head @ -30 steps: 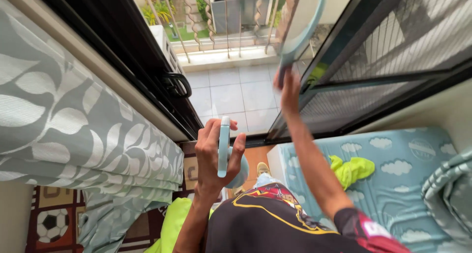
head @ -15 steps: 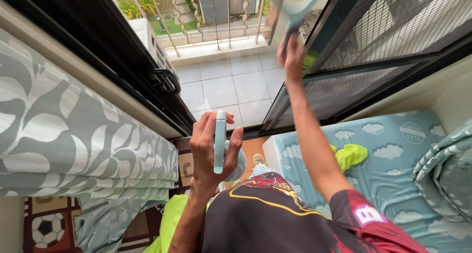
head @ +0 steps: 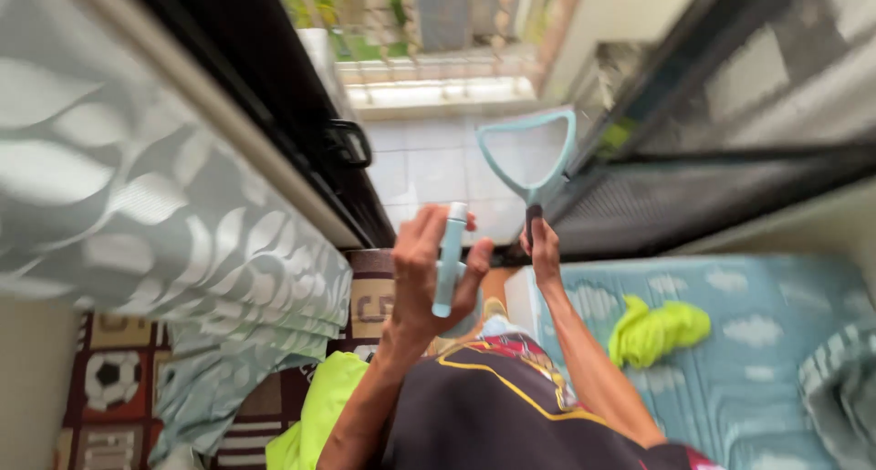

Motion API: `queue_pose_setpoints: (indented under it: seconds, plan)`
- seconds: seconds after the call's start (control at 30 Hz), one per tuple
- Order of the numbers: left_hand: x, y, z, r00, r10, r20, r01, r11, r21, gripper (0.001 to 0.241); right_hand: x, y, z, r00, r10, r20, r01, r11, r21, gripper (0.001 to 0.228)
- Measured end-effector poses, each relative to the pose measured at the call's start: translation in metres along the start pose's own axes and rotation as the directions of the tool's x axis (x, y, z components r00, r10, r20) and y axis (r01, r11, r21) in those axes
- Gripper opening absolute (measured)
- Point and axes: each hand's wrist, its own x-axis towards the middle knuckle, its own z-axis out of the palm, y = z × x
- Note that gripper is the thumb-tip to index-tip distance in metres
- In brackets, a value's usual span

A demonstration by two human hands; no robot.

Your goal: Cleaning a window screen and glass using a spray bottle and a scrubber tool.

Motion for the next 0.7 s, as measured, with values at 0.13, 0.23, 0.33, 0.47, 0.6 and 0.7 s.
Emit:
queue_pose_setpoints:
  seconds: [0.13,0.23,0.33,0.47,0.6,0.7]
  plan:
    - [-0.007,0.004,-0.016,0.998,-0.043,-0.052,0.044,0.999,0.008,0.026,0.026,-0.186,0.115,0.904,-0.309,0.297,0.327,0.945,-0.013,0.041]
    - [-0.014,0.006,-0.027,0.997,-0.064,-0.052,0.064,0.998,0.005,0.028,0.086,-0.262,0.183,0.803,-0.461,0.377,0.448,0.885,0.129,0.04]
    - [-0.025,0.002,-0.039,0.992,-0.062,-0.106,0.065,0.997,0.031,0.027,0.153,-0.313,0.231,0.655,-0.648,0.388,0.607,0.758,0.24,0.035]
    - [-0.04,-0.002,-0.061,0.964,-0.128,-0.232,0.151,0.985,0.087,0.024,0.219,-0.307,0.258,0.697,-0.641,0.32,0.6,0.767,0.228,0.027]
    - [-0.049,-0.009,-0.072,0.933,-0.191,-0.305,0.23,0.968,0.098,0.021,0.19,-0.277,0.274,0.772,-0.566,0.29,0.53,0.824,0.198,0.022]
    - [-0.052,-0.014,-0.071,0.936,-0.182,-0.303,0.227,0.966,0.122,0.021,0.152,-0.184,0.261,0.823,-0.51,0.251,0.526,0.85,0.005,0.044]
